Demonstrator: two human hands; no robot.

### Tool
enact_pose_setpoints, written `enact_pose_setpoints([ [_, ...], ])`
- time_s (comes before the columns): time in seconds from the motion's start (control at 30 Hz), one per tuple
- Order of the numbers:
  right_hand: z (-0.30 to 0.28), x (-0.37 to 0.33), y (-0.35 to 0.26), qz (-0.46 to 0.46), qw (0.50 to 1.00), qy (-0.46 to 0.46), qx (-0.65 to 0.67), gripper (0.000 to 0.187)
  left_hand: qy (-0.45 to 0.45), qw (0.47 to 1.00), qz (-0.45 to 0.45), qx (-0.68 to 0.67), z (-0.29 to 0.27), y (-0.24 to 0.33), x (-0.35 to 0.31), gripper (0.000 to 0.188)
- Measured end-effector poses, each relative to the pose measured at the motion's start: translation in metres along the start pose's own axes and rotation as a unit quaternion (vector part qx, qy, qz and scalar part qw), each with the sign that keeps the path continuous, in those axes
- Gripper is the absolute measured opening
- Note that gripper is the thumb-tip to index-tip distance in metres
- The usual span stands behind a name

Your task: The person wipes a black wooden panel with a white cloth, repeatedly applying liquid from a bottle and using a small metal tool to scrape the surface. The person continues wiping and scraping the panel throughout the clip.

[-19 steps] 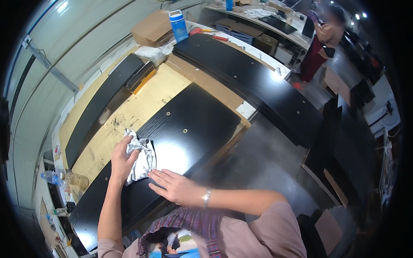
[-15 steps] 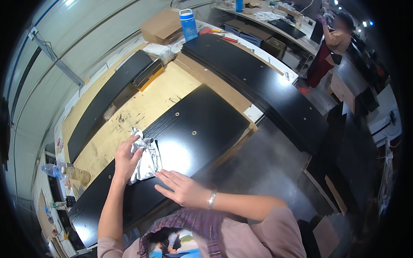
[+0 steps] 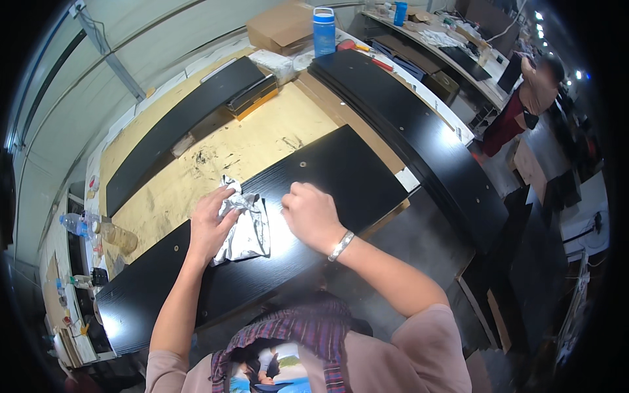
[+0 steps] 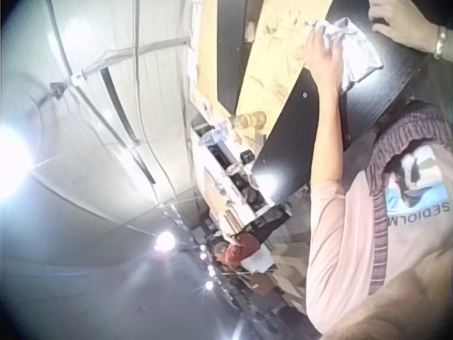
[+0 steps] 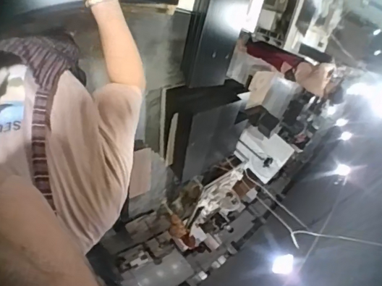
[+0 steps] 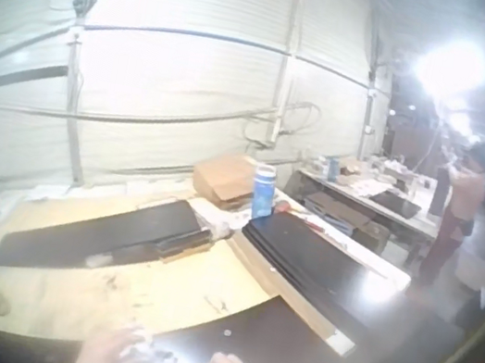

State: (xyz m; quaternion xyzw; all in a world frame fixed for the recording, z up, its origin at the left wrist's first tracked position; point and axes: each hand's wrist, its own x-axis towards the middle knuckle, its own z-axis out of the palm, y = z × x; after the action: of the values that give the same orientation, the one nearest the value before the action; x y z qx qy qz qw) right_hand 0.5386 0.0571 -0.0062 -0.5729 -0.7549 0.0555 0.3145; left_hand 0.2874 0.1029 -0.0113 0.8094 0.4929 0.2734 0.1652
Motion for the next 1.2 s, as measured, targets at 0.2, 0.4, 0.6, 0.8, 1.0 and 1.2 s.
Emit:
enact_pose_setpoints([
  [0.2,-0.015,0.013,-0.008,0.072,0.991,-0.104,0.038,0.011,0.012,1.000,0.006,0.001,0.002,-0.005,-0.003,0.044],
  [0.4,-0.021,0.020,-0.007,0.098,0.983,-0.147,0.056,0.013,0.026,0.999,0.019,-0.001,-0.002,0.001,-0.003,0.043],
  [0.6,-0.020,0.023,-0.004,0.097,0.981,-0.154,0.064,0.014,0.019,0.999,0.025,0.011,-0.001,-0.002,-0.003,0.046],
  [0.8,-0.019,0.025,-0.004,0.111,0.978,-0.161,0.069,0.014,0.011,1.000,0.021,0.015,-0.001,-0.002,-0.003,0.048],
  [1.0,-0.020,0.027,-0.005,0.118,0.977,-0.168,0.058,0.011,0.019,0.999,0.025,0.014,0.001,-0.002,-0.003,0.046],
  [1.2,-0.009,0.028,0.021,0.088,0.990,-0.072,0.082,0.008,0.046,0.998,0.046,0.012,0.004,-0.006,0.000,0.045],
])
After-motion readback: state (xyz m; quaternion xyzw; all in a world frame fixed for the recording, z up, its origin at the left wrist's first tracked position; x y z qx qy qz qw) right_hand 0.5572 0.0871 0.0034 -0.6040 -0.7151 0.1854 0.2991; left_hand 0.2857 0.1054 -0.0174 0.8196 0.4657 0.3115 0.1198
